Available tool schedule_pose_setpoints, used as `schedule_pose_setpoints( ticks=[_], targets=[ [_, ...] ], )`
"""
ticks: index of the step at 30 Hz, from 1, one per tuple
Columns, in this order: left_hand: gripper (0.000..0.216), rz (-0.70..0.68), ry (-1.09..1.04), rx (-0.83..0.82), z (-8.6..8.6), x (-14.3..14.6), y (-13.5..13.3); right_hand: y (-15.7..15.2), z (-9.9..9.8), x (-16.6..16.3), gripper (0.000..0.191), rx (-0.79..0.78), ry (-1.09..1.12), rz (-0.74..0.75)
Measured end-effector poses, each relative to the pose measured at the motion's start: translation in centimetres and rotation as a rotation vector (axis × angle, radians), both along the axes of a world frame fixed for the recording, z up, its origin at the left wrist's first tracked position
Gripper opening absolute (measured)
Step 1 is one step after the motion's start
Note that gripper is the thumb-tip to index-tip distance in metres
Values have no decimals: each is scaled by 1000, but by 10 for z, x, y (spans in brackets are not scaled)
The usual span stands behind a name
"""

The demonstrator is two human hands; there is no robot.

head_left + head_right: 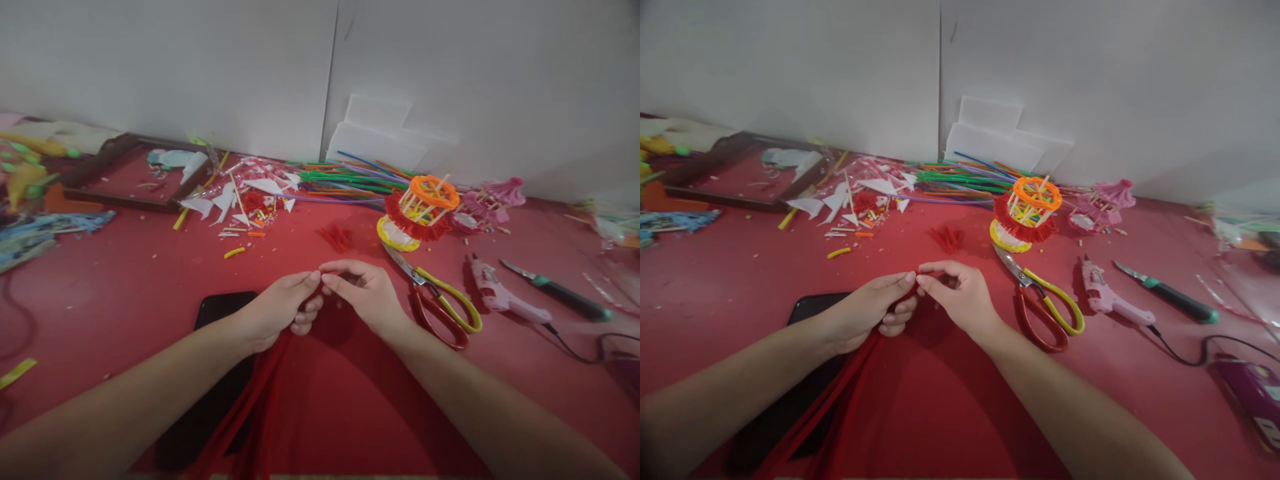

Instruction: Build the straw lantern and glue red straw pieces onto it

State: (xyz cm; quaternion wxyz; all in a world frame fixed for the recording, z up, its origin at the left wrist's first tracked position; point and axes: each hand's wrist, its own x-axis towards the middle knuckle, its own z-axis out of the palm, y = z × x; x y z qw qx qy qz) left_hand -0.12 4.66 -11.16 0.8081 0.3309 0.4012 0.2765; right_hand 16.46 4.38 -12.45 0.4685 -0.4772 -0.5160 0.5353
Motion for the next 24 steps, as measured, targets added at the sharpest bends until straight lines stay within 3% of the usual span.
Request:
schedule_pose_setpoints(
  ticks=[6, 12, 15, 20, 24],
  targets=[
    [33, -131, 4, -76, 4, -4, -2, 10, 3, 13, 20, -41, 27, 281],
    [27, -169, -67, -80, 2, -5, -1, 10, 6, 16, 25, -159, 66, 296],
    [18, -176, -97, -87, 3, -4, -2, 11, 10, 19, 18, -90, -70, 306],
    [19, -317, -107, -66, 3, -4, -6, 16, 26, 34, 9, 74, -422, 541],
    [22, -409, -130, -34, 3, -4, -7, 16, 35, 41, 7, 139, -506, 649]
  ],
)
